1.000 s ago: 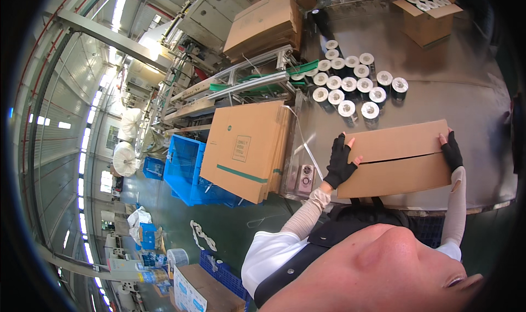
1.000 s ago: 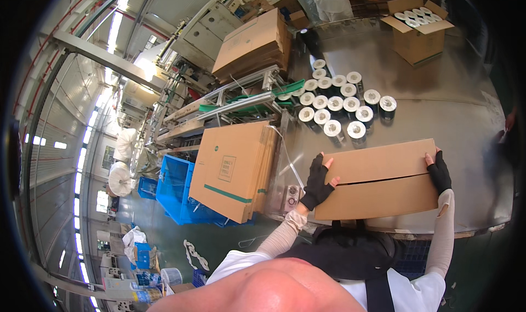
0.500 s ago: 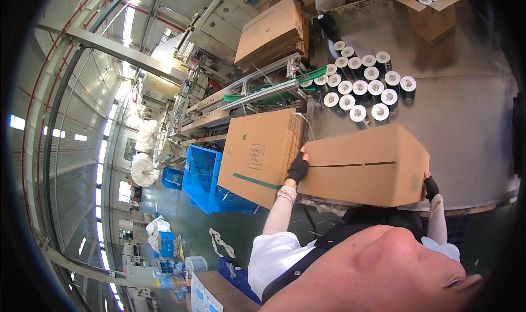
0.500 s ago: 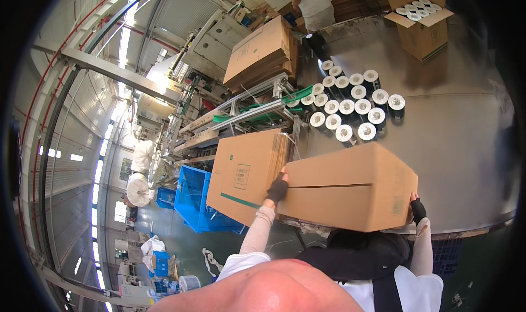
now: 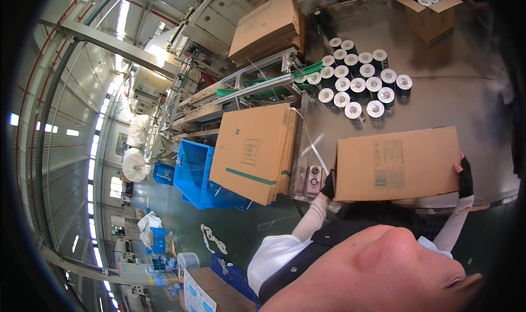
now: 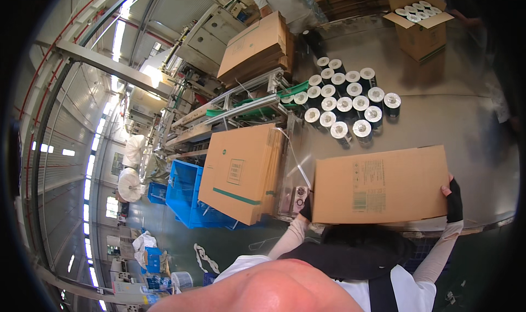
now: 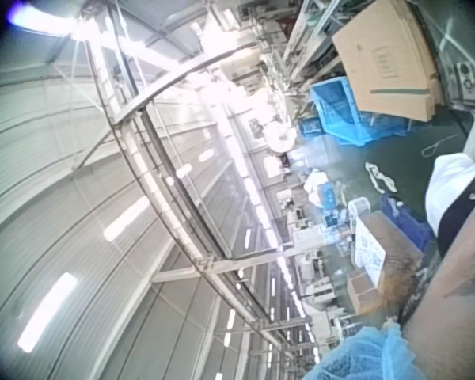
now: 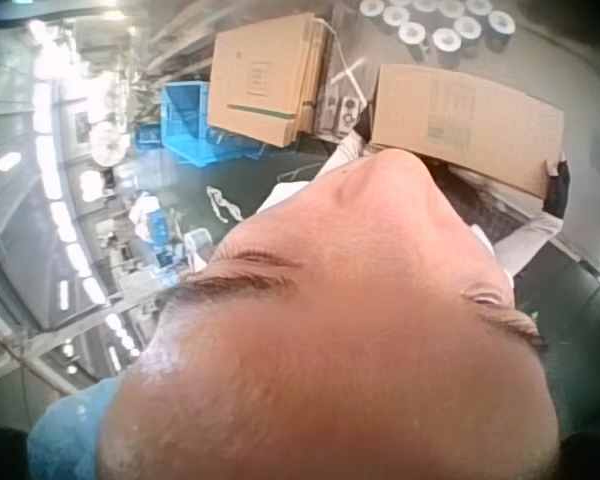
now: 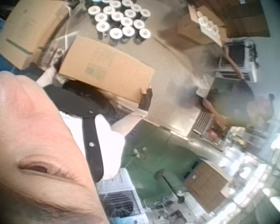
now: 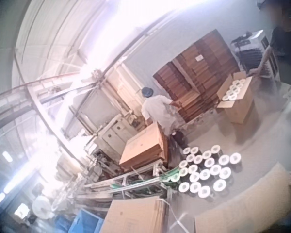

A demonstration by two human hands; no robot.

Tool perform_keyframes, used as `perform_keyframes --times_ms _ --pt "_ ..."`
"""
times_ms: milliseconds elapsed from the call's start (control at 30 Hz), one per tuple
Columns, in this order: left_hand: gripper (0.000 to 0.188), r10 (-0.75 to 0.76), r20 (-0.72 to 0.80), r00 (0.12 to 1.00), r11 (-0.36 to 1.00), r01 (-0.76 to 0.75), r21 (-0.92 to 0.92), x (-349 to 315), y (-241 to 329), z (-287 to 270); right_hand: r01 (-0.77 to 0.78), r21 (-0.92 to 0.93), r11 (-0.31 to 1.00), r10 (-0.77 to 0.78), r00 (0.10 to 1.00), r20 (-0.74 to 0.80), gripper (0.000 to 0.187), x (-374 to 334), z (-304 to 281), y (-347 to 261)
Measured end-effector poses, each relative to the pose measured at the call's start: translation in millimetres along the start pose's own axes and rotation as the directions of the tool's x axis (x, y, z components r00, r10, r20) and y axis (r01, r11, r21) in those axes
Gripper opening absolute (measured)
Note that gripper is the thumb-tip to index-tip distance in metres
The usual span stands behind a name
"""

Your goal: The person assembles a cardboard box and packs multiple cylindrical cans into it from a nearby table. The person then closes the box flaps and places the filled box onto a stack of other boxes.

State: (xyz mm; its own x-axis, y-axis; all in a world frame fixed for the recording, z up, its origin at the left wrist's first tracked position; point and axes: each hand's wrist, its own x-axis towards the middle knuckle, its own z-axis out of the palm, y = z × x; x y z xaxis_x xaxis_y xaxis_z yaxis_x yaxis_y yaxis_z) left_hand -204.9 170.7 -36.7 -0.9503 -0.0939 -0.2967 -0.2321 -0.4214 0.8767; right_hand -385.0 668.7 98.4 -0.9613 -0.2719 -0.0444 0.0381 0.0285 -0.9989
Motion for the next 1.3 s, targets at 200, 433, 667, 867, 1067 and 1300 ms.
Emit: perform_keyframes --times_ms 200,433,667,867,1067,1300 --pt "0.053 -0.187 0.005 0.982 0.864 0.166 -0.475 9 19 89 0.179 -0.111 0.978 -0.182 0.983 -0.014 0.056 3 -1 -117" --pt "0.047 -0.127 -0.353 0.927 0.992 0.113 -0.059 23 13 23 0.346 0.034 0.938 -0.324 0.906 -0.272 0.041 16 127 -180" --pt "0.053 -0.046 -0.530 0.847 0.910 0.254 0.327 -28 -12 -56 0.180 0.445 0.877 -0.257 0.959 0.121 0.027 32 209 -209" --pt "0.048 0.260 -0.321 0.911 0.826 -0.037 0.563 -17 42 -55 0.040 0.605 0.795 -0.315 0.880 0.356 0.011 6 320 -167" --pt "0.077 0.407 -0.222 0.886 0.539 -0.036 0.841 -17 196 76 0.409 0.253 0.877 -0.481 0.730 0.486 0.011 -37 404 -63" --pt "0.044 0.072 -0.265 0.962 0.376 0.220 0.900 17 153 10 0.419 -0.002 0.908 -0.363 0.788 0.498 0.028 5 308 -78"
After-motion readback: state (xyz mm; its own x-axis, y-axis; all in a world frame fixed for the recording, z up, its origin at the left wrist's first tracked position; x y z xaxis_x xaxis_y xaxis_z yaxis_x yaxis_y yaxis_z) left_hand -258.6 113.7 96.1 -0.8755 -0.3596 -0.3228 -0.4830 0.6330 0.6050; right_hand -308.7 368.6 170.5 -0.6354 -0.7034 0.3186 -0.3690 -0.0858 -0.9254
